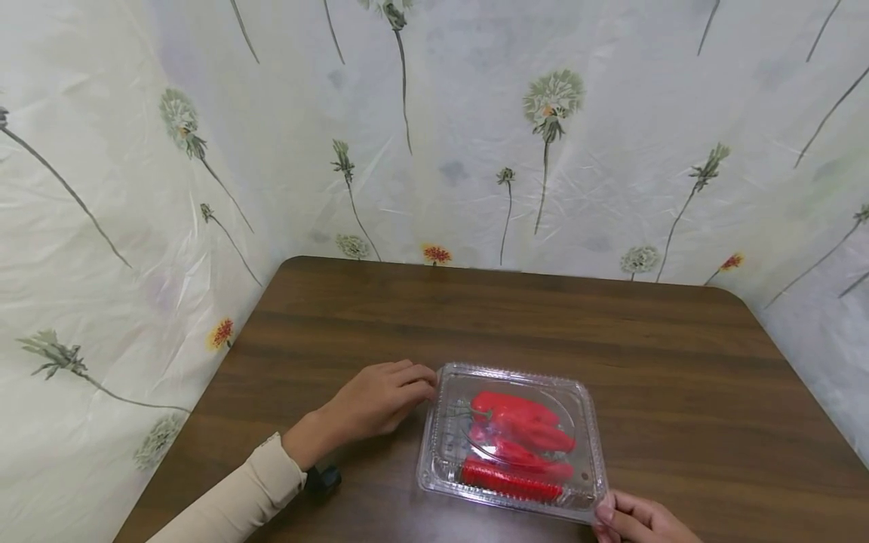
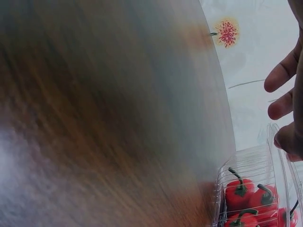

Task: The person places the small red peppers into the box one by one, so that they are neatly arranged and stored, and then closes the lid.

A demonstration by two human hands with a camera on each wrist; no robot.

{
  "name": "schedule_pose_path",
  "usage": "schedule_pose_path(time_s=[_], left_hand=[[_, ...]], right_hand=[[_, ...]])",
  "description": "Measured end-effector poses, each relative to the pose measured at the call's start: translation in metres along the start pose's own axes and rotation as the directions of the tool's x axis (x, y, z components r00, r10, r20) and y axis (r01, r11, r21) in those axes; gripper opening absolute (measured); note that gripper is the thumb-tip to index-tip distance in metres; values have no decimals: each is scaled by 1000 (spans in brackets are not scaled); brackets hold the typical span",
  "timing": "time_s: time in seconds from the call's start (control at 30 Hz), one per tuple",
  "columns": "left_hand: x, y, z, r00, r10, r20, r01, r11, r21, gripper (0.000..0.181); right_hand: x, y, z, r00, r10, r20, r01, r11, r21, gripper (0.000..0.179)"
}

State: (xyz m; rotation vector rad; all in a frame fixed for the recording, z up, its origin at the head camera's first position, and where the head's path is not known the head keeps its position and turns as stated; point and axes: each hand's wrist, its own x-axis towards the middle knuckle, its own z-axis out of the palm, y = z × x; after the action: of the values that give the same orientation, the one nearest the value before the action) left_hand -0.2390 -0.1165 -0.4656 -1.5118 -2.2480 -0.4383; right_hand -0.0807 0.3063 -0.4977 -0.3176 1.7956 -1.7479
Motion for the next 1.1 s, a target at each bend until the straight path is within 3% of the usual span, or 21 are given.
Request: schedule_pose_path(time_s=[0.1, 0.3, 0.47, 0.7, 0.83, 0.97, 1.1], left_hand=[[-1, 0, 1, 1000, -4, 1, 4, 1000, 1, 23], [-2, 0, 1, 1000, -8, 9, 8, 1000, 5, 24], [-2, 1, 0, 1000, -2, 10, 2, 1000, 17, 24], [-3, 2, 0, 1000, 3, 4, -3, 1000, 8, 24], [-4, 2, 0, 1000, 0, -1, 0, 1000, -11, 26], [-5, 4, 0, 999, -38, -18, 37, 997, -66, 26], [-8, 8, -3, 991, -130, -21, 125, 980, -153, 23]], right_hand=[[0, 0, 0, 1000, 17, -15, -17, 1000, 10, 27], [2, 2, 0, 998, -59, -21, 58, 998, -33, 25], [3, 1, 0, 997, -76, -13, 76, 997, -25, 25], [2, 0, 0, 1000, 1, -16, 0, 1000, 25, 25], [4, 1, 0, 998, -65, -2, 65, 998, 9, 24], [5, 3, -1, 997, -78, -6, 78, 997, -2, 24], [4, 4, -2, 998, -64, -13, 64, 998, -16, 24]])
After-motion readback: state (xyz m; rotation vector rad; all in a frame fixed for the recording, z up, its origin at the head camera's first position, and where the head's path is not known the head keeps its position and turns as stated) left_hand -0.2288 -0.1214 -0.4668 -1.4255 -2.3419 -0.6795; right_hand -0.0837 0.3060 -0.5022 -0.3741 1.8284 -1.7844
